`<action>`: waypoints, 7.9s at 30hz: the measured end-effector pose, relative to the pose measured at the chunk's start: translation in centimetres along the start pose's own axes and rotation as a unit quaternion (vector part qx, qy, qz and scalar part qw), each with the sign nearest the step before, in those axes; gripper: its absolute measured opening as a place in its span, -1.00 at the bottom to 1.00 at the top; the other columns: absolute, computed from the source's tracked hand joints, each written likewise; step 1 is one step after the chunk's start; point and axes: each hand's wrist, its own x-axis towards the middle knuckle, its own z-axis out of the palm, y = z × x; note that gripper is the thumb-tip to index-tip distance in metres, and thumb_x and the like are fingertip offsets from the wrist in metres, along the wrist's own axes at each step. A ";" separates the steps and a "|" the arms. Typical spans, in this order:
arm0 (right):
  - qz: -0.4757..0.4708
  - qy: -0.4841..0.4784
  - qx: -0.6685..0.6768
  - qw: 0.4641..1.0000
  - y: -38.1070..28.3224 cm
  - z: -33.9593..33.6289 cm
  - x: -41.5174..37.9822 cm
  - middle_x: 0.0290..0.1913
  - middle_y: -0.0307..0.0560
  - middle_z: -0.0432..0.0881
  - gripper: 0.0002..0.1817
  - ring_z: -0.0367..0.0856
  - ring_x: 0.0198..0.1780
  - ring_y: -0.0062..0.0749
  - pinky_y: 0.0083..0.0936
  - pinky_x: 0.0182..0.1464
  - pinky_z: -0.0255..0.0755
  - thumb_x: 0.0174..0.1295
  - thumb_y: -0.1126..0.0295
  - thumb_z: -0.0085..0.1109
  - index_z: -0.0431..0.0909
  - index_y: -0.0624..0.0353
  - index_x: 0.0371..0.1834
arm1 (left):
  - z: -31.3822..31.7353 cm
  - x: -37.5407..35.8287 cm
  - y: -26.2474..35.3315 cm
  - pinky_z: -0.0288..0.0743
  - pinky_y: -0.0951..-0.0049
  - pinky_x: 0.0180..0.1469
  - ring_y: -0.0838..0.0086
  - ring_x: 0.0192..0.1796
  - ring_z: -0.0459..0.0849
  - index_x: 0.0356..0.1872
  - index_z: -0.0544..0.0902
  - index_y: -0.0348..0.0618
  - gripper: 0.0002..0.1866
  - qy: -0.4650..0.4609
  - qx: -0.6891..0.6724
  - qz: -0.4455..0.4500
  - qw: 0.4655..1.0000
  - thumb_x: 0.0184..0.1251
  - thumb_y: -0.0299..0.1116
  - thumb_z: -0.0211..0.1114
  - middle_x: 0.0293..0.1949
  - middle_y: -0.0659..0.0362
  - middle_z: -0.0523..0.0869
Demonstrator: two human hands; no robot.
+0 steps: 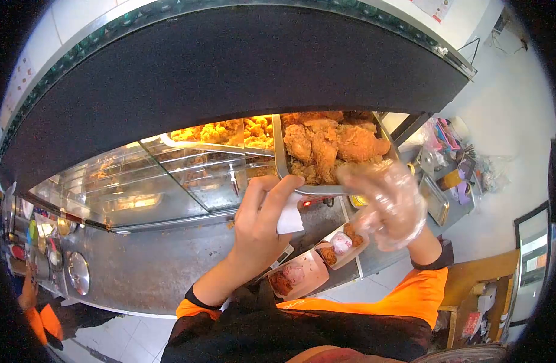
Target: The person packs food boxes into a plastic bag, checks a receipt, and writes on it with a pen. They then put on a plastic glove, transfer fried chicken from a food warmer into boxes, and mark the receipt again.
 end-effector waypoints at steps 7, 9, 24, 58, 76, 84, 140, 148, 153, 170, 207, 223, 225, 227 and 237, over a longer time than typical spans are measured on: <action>0.029 -0.060 0.008 0.998 2.0 -1.0 5.2 -0.07 0.18 0.56 -0.54 0.54 -0.14 0.07 -0.14 -0.13 0.40 0.33 0.09 -0.08 0.40 0.09 0.20 | 0.1 -0.4 -0.4 0.51 0.33 -0.19 0.17 -0.21 0.60 0.00 0.53 -0.21 -0.39 -0.002 -0.016 0.028 0.999 -0.27 -0.74 0.25 -0.21 0.00 0.47; 0.081 -0.180 -0.010 0.980 1.1 -2.0 7.1 0.01 0.22 0.52 -0.54 0.51 -0.05 0.11 -0.13 -0.05 0.39 0.35 0.08 -0.10 0.38 0.07 0.21 | 0.1 -0.5 -0.4 0.51 0.34 -0.19 0.17 -0.21 0.60 0.00 0.53 -0.21 -0.40 -0.004 -0.019 0.024 1.000 -0.27 -0.74 0.24 -0.21 0.00 0.47; 0.015 -0.125 -0.045 0.991 3.6 0.2 4.1 0.12 0.28 0.45 -0.52 0.44 0.10 0.16 -0.09 0.17 0.29 0.32 0.05 -0.10 0.39 -0.09 0.26 | 0.4 -0.9 -0.6 0.45 0.30 -0.15 0.16 -0.17 0.55 0.01 0.50 -0.11 -0.53 0.017 -0.008 0.034 0.999 -0.01 -0.63 0.28 -0.20 0.05 0.49; -0.129 -0.109 -0.098 0.981 2.6 -3.3 5.3 -0.10 0.05 0.59 -0.63 0.61 -0.08 -0.12 -0.32 -0.10 0.54 0.06 0.42 0.16 0.54 0.05 0.01 | 0.1 -0.6 -0.8 0.49 0.27 -0.14 0.14 -0.17 0.61 0.02 0.50 -0.19 -0.54 0.017 0.011 0.068 0.997 0.00 -0.60 0.29 -0.17 0.02 0.54; 0.436 0.219 0.447 0.750 -5.5 -7.1 -7.1 0.03 -0.15 0.49 -0.71 0.48 0.05 -0.49 -0.60 0.07 0.40 0.25 0.49 0.10 0.44 0.24 0.05 | -0.6 -0.1 -0.4 0.44 0.28 -0.12 0.15 -0.19 0.59 -0.02 0.54 -0.12 -0.71 -0.002 0.034 0.085 0.996 0.22 -0.41 0.28 -0.23 -0.01 0.60; 0.571 -0.065 0.443 0.688 -9.3 -0.2 -14.8 -0.08 -0.25 0.59 -0.68 0.57 -0.12 -0.52 -0.59 -0.25 0.50 0.17 0.28 0.27 0.54 0.07 -0.01 | -1.4 -0.1 1.0 0.44 0.27 -0.09 0.11 -0.13 0.61 -0.03 0.53 -0.21 -0.70 -0.009 0.094 0.122 0.988 0.27 -0.30 0.23 -0.16 -0.05 0.62; 0.465 0.157 0.325 0.808 0.9 23.4 -1.2 0.22 0.02 0.40 -0.21 0.39 0.20 -0.20 -0.40 0.23 0.28 0.14 -0.02 0.25 0.18 0.20 0.33 | -1.7 0.4 -1.4 0.46 0.23 -0.12 0.06 -0.16 0.59 0.02 0.51 -0.17 -0.67 -0.031 0.066 0.081 0.994 0.24 -0.36 0.24 -0.24 -0.03 0.58; 0.412 -0.130 0.492 0.756 -5.1 14.8 -4.5 0.04 0.01 0.55 -0.59 0.49 0.11 -0.29 -0.41 0.17 0.35 0.28 0.31 0.12 0.46 0.30 0.14 | -1.7 0.5 -1.1 0.47 0.23 -0.10 0.06 -0.11 0.59 0.04 0.47 -0.17 -0.63 -0.053 0.015 0.052 0.997 0.20 -0.40 0.27 -0.16 -0.03 0.58; 0.036 -0.067 0.691 0.719 -0.9 3.3 -8.0 -0.03 0.15 0.59 -0.65 0.60 -0.02 -0.08 -0.34 -0.01 0.50 0.19 0.34 0.16 0.55 0.39 -0.05 | 0.1 1.1 -1.6 0.50 0.34 -0.18 0.21 -0.22 0.63 -0.11 0.49 -0.24 -0.68 -0.018 -0.034 0.035 0.999 0.11 -0.50 0.35 -0.25 0.00 0.60; 0.009 -0.102 0.020 0.995 2.3 0.7 6.6 -0.16 0.08 0.58 -0.48 0.56 -0.14 0.06 -0.19 -0.10 0.47 0.12 0.37 0.17 0.37 0.07 0.21 | 0.6 -0.1 0.4 0.49 0.39 -0.33 0.28 -0.37 0.62 -0.13 0.51 -0.24 -0.61 -0.018 -0.066 0.006 0.998 0.01 -0.47 0.45 -0.32 0.04 0.62; -0.013 -0.239 -0.143 0.960 0.7 2.2 9.9 -0.08 0.11 0.60 -0.58 0.66 -0.18 -0.09 -0.25 -0.29 0.59 -0.01 0.53 0.13 0.47 0.12 0.01 | 0.3 -0.8 0.3 0.50 0.28 -0.29 0.15 -0.32 0.60 -0.05 0.47 -0.24 -0.54 -0.025 -0.065 0.025 0.997 -0.04 -0.54 0.41 -0.30 0.01 0.55; 0.080 -0.049 -0.036 0.995 -0.6 -1.3 5.1 -0.01 0.02 0.57 -0.52 0.60 -0.08 -0.10 -0.37 -0.03 0.50 0.07 0.26 0.29 0.49 0.11 0.10 | 0.0 -0.9 0.1 0.47 0.27 -0.25 0.12 -0.28 0.58 -0.04 0.47 -0.24 -0.55 -0.041 -0.059 0.029 0.997 -0.03 -0.58 0.36 -0.29 -0.01 0.52; 0.184 -0.060 0.016 0.981 -1.4 -3.7 5.4 -0.04 0.02 0.59 -0.58 0.59 -0.05 -0.11 -0.38 -0.01 0.47 0.12 0.28 0.25 0.53 0.13 0.06 | 0.2 -1.0 0.1 0.47 0.27 -0.26 0.12 -0.28 0.58 -0.05 0.47 -0.24 -0.56 -0.044 -0.057 0.026 0.997 -0.02 -0.58 0.37 -0.30 -0.01 0.52; 0.296 -0.021 0.030 0.955 0.3 -5.0 3.2 -0.16 0.00 0.65 -0.67 0.61 -0.15 -0.35 -0.46 -0.10 0.46 0.19 0.30 0.20 0.57 0.15 0.02 | 0.2 -0.9 0.1 0.46 0.28 -0.27 0.13 -0.30 0.57 -0.07 0.47 -0.23 -0.58 -0.038 -0.065 0.029 0.997 0.00 -0.55 0.38 -0.32 0.01 0.51; 0.316 -0.121 0.041 0.940 8.0 -3.9 -0.3 -0.06 0.02 0.62 -0.62 0.50 -0.28 -0.44 -0.48 -0.18 0.44 0.30 0.24 0.10 0.49 0.18 0.11 | 1.0 -1.0 0.6 0.46 0.33 -0.26 0.23 -0.27 0.59 -0.08 0.46 -0.20 -0.63 0.004 -0.061 0.014 0.998 0.10 -0.44 0.37 -0.31 0.04 0.53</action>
